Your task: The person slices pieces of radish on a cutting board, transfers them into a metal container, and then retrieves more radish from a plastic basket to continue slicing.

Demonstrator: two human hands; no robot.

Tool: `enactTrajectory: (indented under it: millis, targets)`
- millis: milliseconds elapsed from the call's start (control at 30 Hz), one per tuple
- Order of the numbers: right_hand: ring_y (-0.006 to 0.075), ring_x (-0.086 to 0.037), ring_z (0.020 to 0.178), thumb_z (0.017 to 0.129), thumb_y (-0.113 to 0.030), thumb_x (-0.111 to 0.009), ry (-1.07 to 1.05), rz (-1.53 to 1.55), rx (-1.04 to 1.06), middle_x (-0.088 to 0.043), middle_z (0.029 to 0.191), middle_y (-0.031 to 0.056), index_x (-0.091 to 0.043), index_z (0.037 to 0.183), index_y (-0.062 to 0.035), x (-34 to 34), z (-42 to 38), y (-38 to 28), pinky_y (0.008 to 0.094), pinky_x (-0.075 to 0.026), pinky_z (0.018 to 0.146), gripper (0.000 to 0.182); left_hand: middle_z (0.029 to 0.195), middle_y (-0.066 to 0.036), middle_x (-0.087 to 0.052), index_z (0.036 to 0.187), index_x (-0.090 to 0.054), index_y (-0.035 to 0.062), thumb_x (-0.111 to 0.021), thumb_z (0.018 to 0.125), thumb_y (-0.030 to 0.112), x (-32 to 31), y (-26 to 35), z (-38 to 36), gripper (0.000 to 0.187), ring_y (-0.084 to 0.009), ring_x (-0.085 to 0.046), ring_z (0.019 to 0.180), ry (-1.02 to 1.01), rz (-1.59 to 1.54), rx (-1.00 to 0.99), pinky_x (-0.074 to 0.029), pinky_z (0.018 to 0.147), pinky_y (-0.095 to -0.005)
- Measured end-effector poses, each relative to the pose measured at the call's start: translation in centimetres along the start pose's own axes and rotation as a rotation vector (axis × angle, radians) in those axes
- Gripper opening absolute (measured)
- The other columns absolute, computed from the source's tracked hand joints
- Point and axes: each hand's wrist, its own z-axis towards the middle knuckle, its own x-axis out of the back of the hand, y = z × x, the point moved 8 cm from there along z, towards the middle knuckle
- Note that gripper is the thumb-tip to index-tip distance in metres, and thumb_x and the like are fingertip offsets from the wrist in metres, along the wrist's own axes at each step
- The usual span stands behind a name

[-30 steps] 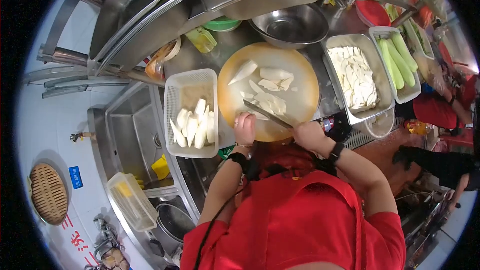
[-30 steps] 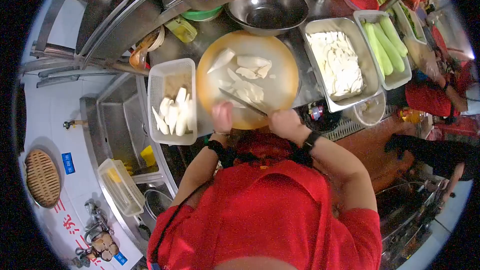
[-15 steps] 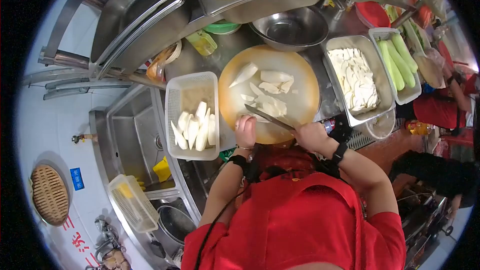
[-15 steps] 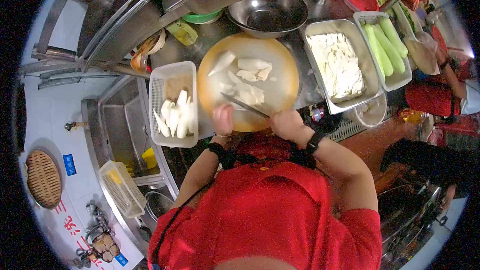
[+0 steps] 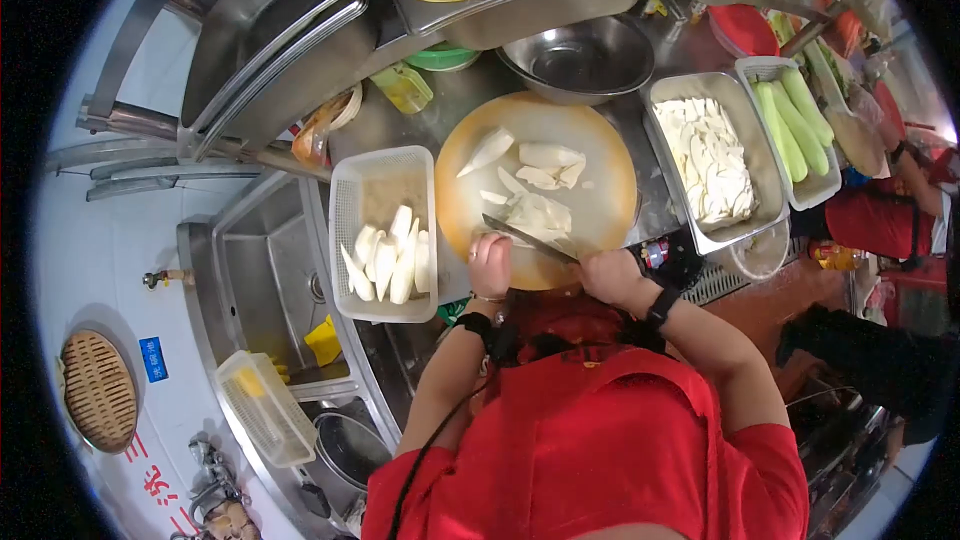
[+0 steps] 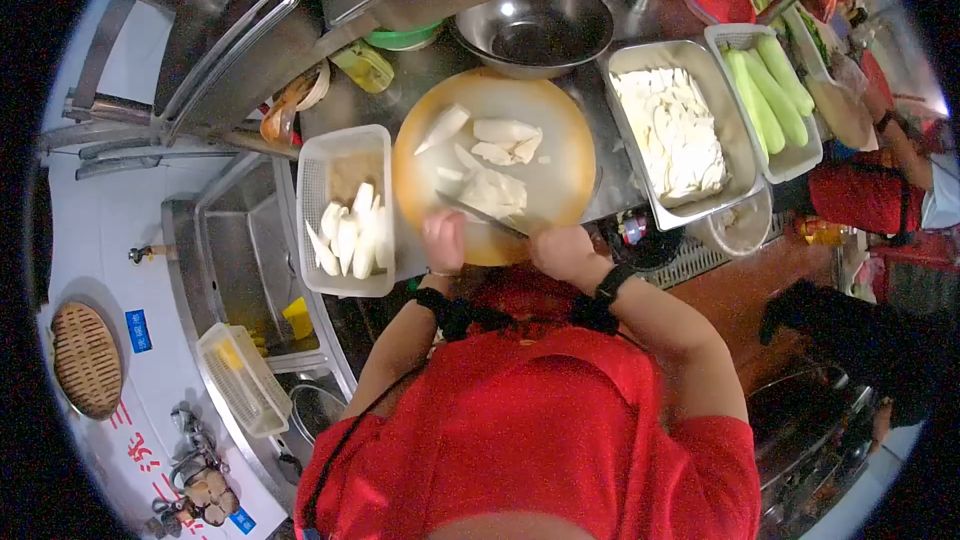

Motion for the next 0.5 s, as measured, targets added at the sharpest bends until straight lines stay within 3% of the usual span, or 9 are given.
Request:
enactTrajectory:
  millis: [233, 333, 433, 500]
  targets:
    - [0.0297, -0.058, 0.046, 0.084, -0.034, -0.049, -0.076, 0.062, 0.067, -0.058, 0.055, 0.0139, -0.053, 0.086, -0.0028, -1.3, -0.3, -0.1, 0.0403, -0.045, 0.041, 0.031, 0.089, -0.008, -0.055, 0.085, -0.058, 0.006, -0.058, 0.073, 0.004, -0.5, -0.6, -0.7, 0.013, -0.0274, -0.053, 0.086, -0.062, -0.028, 0.053, -0.041, 0.079, -0.0357]
    - [0.03, -0.058, 0.047, 0.084, -0.035, -0.049, 0.037, 0.051, 0.004, -0.058, 0.056, 0.014, -0.052, 0.088, -0.0039, -0.1, 0.0, 0.5, 0.0412, -0.045, 0.042, 0.032, 0.089, -0.008, -0.055, 0.085, -0.058, 0.0065, -0.059, 0.073, 0.007, 0.0, -0.3, -0.2, 0.013, -0.0267, -0.053, 0.086, -0.042, -0.034, 0.017, -0.041, 0.079, -0.0359]
    - [0.0307, -0.06, 0.053, 0.085, -0.037, -0.046, -0.17, 0.058, -0.066, -0.059, 0.059, 0.015, -0.053, 0.09, -0.005, -1.9, -0.6, 3.6, 0.0433, -0.046, 0.046, 0.033, 0.09, -0.007, -0.055, 0.086, -0.058, 0.0073, -0.061, 0.072, 0.011, 0.5, 0.2, 2.1, 0.014, -0.026, -0.053, 0.085, -0.121, 0.006, 0.028, -0.042, 0.076, -0.0369]
    - [0.031, -0.06, 0.055, 0.085, -0.036, -0.046, -0.156, 0.037, -0.101, -0.059, 0.059, 0.0151, -0.054, 0.091, -0.005, -1.2, -0.9, 5.1, 0.0433, -0.046, 0.048, 0.033, 0.086, -0.007, -0.057, 0.085, -0.058, 0.0093, -0.062, 0.073, 0.015, 0.7, 1.3, 2.9, 0.014, -0.0268, -0.055, 0.082, -0.215, 0.057, -0.134, -0.043, 0.073, -0.0389]
